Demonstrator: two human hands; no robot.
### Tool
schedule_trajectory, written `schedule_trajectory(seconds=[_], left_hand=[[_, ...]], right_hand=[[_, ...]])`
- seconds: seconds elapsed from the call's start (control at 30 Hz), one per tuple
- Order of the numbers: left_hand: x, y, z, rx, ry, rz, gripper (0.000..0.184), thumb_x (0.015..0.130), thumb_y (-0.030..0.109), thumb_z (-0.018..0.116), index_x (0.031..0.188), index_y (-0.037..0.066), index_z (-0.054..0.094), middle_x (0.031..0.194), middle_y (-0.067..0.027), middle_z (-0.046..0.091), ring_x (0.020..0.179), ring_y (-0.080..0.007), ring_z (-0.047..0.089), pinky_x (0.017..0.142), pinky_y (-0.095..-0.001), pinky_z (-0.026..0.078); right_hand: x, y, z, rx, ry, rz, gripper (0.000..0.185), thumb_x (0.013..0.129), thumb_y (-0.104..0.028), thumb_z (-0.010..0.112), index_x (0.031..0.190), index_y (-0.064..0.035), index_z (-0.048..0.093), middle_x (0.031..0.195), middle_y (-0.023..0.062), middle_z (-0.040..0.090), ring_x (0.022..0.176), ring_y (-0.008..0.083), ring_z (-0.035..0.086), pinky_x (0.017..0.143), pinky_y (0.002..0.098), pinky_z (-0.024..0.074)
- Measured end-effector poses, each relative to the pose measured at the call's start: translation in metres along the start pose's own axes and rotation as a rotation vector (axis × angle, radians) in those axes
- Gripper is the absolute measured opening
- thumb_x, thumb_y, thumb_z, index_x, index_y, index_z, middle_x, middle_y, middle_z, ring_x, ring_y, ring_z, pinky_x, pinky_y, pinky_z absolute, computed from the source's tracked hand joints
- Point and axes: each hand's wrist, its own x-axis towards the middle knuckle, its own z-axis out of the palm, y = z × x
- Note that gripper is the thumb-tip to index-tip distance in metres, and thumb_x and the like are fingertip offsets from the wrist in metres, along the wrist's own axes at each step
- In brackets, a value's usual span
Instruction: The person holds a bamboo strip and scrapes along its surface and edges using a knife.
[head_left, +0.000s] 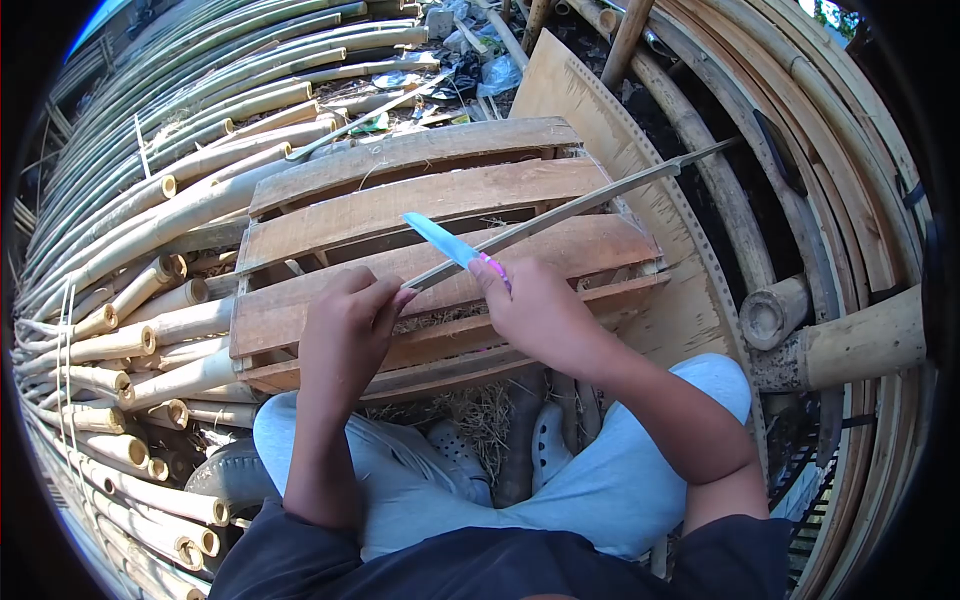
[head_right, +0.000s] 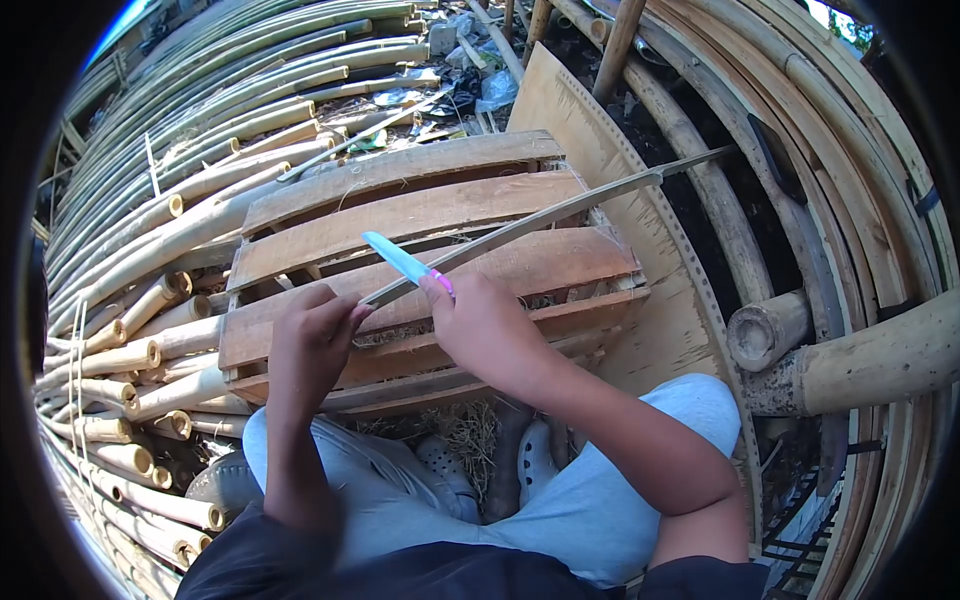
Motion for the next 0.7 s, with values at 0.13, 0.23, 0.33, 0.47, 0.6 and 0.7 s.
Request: schedule_trajectory(seconds=[0.13,0.23,0.33,0.47,0.6,0.7], left_hand=[[0.000,0.002,-0.002,0.006,0.002,0.001,0.015,0.091,0.020,0.074,0.091,0.005,0.072,0.074,-0.0127,0.057,0.072,-0.0334,0.059,0.064,-0.0454,0.046],[-0.002,0.003,-0.002,0.000,0.007,0.006,0.015,0.091,0.020,0.074,0.091,0.005,0.072,0.074,-0.0126,0.056,0.071,-0.0334,0.059,0.064,-0.0454,0.046],[0.000,-0.001,0.002,-0.004,0.010,0.008,0.015,0.091,0.020,0.074,0.091,0.005,0.072,0.074,-0.0127,0.057,0.071,-0.0334,0.059,0.064,-0.0454,0.046],[0.000,-0.001,0.000,0.004,0.006,-0.008,0.015,0.090,0.020,0.075,0.090,0.005,0.073,0.074,-0.0127,0.057,0.071,-0.0334,0.059,0.065,-0.0453,0.047],[-0.002,0.004,-0.003,-0.003,-0.005,-0.008,0.015,0.090,0.020,0.075,0.090,0.005,0.073,0.074,-0.0124,0.057,0.071,-0.0334,0.059,0.065,-0.0452,0.047],[-0.001,0.003,0.001,-0.005,0.020,0.003,0.015,0.090,0.020,0.075,0.090,0.005,0.073,0.074,-0.0125,0.057,0.071,-0.0335,0.059,0.065,-0.0452,0.046]], right_hand=[[0.019,0.029,-0.037,-0.104,0.312,0.069,0.054,0.107,-0.037,0.049,0.084,0.0078,0.067,0.071,0.0279,0.065,0.073,0.0486,0.066,0.065,0.0529,0.0504],[0.021,0.032,-0.037,-0.056,0.271,0.136,0.052,0.107,-0.036,0.049,0.086,0.0087,0.067,0.073,0.0296,0.064,0.074,0.0498,0.066,0.068,0.0544,0.0508],[0.002,0.016,0.010,0.014,0.167,-0.073,0.049,0.106,-0.033,0.051,0.089,0.0104,0.066,0.074,0.0337,0.063,0.078,0.0529,0.065,0.072,0.0575,0.0503],[0.012,0.023,-0.019,-0.097,0.245,-0.014,0.050,0.107,-0.035,0.049,0.086,0.0078,0.066,0.073,0.0299,0.063,0.074,0.0481,0.065,0.068,0.0525,0.0497],[0.027,0.051,-0.059,-0.252,0.459,0.100,0.053,0.107,-0.036,0.047,0.085,0.0072,0.068,0.076,0.0305,0.066,0.077,0.0473,0.068,0.069,0.0529,0.0520],[0.020,0.032,-0.043,-0.122,0.338,0.143,0.053,0.107,-0.037,0.048,0.086,0.0077,0.068,0.075,0.0307,0.066,0.077,0.0478,0.068,0.070,0.0531,0.0529]])
